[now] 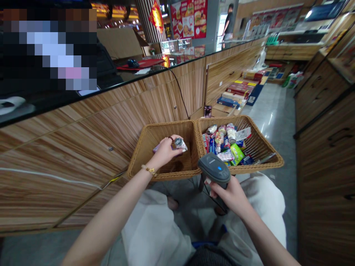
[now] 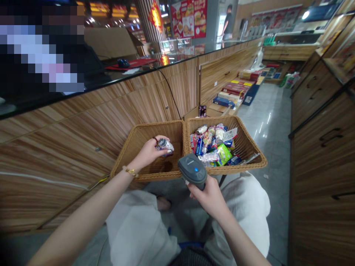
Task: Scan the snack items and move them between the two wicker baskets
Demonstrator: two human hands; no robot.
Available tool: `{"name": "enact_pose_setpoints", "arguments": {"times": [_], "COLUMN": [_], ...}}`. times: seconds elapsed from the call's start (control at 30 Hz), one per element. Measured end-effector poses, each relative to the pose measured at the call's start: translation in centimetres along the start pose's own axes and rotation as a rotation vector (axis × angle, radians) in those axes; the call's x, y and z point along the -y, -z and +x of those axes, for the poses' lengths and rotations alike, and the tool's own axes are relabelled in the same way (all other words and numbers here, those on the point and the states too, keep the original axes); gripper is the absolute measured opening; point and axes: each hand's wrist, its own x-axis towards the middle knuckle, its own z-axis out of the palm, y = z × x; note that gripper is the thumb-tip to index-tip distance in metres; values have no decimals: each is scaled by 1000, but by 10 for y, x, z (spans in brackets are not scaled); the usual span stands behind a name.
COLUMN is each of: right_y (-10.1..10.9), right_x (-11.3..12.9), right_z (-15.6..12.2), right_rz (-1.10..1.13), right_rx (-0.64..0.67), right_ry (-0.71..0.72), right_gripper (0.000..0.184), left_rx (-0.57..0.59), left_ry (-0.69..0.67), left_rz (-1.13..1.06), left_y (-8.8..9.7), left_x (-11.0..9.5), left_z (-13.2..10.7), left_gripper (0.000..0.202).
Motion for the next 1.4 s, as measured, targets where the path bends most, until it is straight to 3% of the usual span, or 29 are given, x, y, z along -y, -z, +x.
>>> {"name": "enact_pose_setpoints", "arguments": {"times": [0.1,0.2,0.33,0.47,0.8,1.03,1.4], "right_y": [0,-1,-2,-2,2,-2,-4], "right_x": [0,-2,-1,3,3,7,6], "right_z": [-1,-2,-2,-2,-1,0,2], "right_rz": [3,-9,-6,-1,-14,7,0], "right_rx": [2,8,-4,-7,-1,-5,4], "right_ry": [9,11,14,9,8,24,38], "right_gripper": [22,21,22,24,24,21,22], "left_rx": [-92,-107,-129,-168,-193,-207,-144], "left_ry": [-14,47,93,58,152,131,190], "left_rz": [-111,-194,-351,-349,-390,-436,-613], "left_y": [-1,-4,-7,-9,-10,-11,-19], "left_x": [-9,-13,-12,-11,0,2,10], "left_z": [-12,-18,-16,-12,-11,-7,-2], "left_gripper": [40,44,46,46,41,42,49]}}
